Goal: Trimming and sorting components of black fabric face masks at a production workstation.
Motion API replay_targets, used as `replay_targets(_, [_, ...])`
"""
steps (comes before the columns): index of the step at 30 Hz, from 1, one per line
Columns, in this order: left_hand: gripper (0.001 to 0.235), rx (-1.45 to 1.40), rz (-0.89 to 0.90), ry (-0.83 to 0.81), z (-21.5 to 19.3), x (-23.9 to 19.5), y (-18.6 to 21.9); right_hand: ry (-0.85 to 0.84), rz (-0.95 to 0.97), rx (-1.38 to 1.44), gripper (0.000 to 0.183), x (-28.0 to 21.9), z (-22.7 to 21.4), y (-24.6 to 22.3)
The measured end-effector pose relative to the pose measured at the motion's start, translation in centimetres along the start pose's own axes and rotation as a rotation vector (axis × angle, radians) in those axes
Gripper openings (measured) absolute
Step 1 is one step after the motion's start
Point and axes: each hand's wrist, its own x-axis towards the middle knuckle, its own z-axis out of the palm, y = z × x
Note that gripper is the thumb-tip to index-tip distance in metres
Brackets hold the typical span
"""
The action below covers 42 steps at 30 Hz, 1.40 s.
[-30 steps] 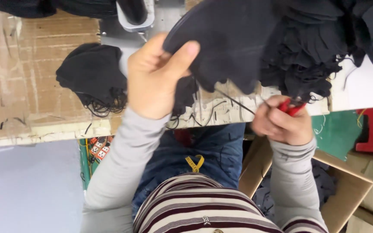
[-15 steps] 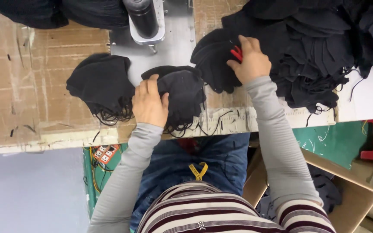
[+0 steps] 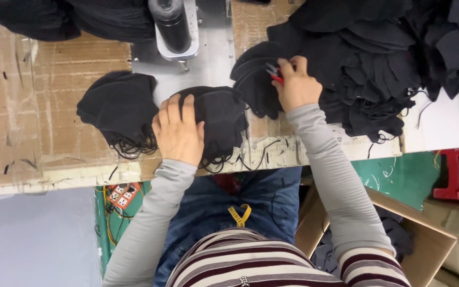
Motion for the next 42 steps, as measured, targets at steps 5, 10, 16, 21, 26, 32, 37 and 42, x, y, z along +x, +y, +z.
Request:
replay_targets(5, [0.067, -0.077, 0.019, 0.030, -1.5, -0.3, 0.5, -0.071, 0.036, -0.019, 0.046, 1.2, 0.6, 1.1])
replay_targets(10, [0.062, -0.168, 0.025, 0.078, -2.7, -0.3, 1.3, 0.025, 0.032, 0.082, 0.036, 0.1, -0.9, 0.7])
replay_targets(16, [0.039, -0.594, -0.033, 0.125, -0.4, 2.0, 3.3, 0.000, 0.217, 0.822, 0.023, -0.5, -6.6, 4.2])
replay_targets(21, [0.061, -1.414, -0.229, -0.293, 2.3, 4.8, 6.9, -0.261, 0.406, 1.416, 0.017, -2.6, -11.6, 4.0])
replay_targets(26, [0.032, -1.610, -0.290, -0.380, 1.3, 4.5, 8.7, 0.044, 0.265, 1.141, 0.019, -6.5, -16.2, -0.5])
replay_targets(32, [0.025, -1.556, -0.428, -0.351, -0.4, 4.0, 9.9, -0.011, -0.021, 0.710, 0.029, -12.0, -16.0, -4.3])
replay_targets(37, [0.023, -1.714, -0.441, -0.349, -1.4, 3.7, 10.6, 0.039, -0.093, 0.530, 0.031, -12.2, -15.5, -5.5])
replay_targets(42, [0.024, -1.618, -0.427, -0.344, -1.0, 3.1, 10.5, 0.049, -0.133, 0.463, 0.036, -12.4, -15.5, -5.7])
